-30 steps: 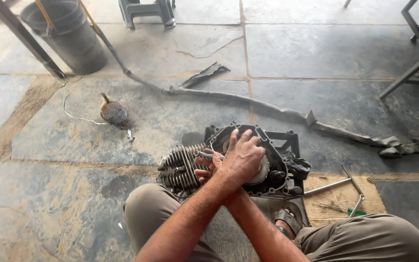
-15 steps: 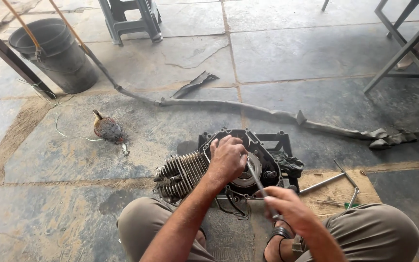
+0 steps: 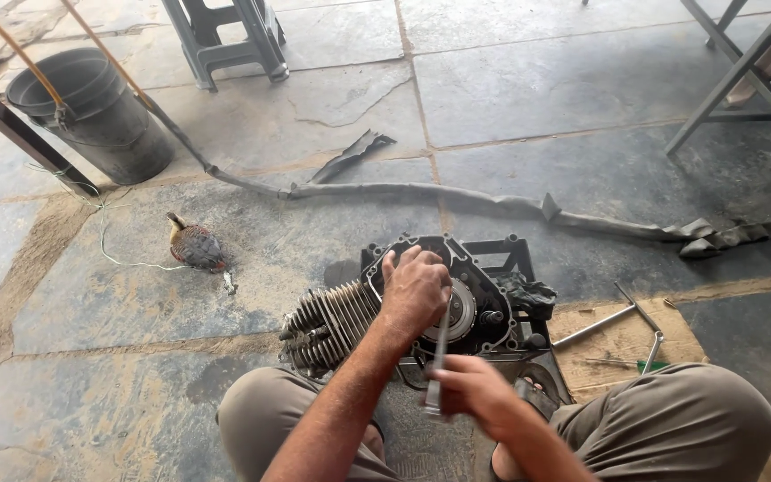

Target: The person disassembles a motorcycle engine by using a wrench and a screwdriver to loosen and remove bolts from the internal components. They then pull out the central gear assembly and clutch plates by hand, setting them aside on the floor.

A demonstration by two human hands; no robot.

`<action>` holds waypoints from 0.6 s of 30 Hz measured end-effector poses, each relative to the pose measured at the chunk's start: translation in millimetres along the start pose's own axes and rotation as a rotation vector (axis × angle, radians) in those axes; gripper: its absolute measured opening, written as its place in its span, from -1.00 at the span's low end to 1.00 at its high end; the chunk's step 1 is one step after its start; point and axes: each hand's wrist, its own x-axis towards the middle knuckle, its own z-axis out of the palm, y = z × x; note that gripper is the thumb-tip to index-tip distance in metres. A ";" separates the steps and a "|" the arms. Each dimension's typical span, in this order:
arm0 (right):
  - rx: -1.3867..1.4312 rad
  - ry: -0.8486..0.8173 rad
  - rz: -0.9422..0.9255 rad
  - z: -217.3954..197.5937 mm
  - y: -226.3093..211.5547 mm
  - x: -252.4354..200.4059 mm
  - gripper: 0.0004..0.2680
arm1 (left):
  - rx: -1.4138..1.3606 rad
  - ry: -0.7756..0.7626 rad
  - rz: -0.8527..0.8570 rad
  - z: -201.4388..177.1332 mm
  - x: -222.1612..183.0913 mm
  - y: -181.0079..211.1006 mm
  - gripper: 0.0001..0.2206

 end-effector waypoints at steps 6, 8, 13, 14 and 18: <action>0.273 -0.191 -0.288 99.3 -25.7 78.4 -0.76 | 0.139 -0.030 0.116 -3.7 6.4 -5.0 -0.90; 0.363 -0.121 -0.317 111.5 -40.0 87.8 -0.73 | 0.202 -0.036 0.182 -4.7 4.2 -6.8 -0.89; -0.130 -0.244 -0.689 87.0 -8.3 81.4 -0.83 | 0.168 -0.056 0.120 -12.5 -1.7 -14.4 -0.81; -0.034 -0.222 -0.395 79.7 -5.7 77.1 -0.85 | 0.066 -0.037 0.102 -15.6 -2.6 -18.2 -0.83; -0.126 -0.110 -0.314 40.4 -3.7 14.1 -0.83 | -0.145 -0.009 0.031 -25.5 -9.1 -23.5 -0.84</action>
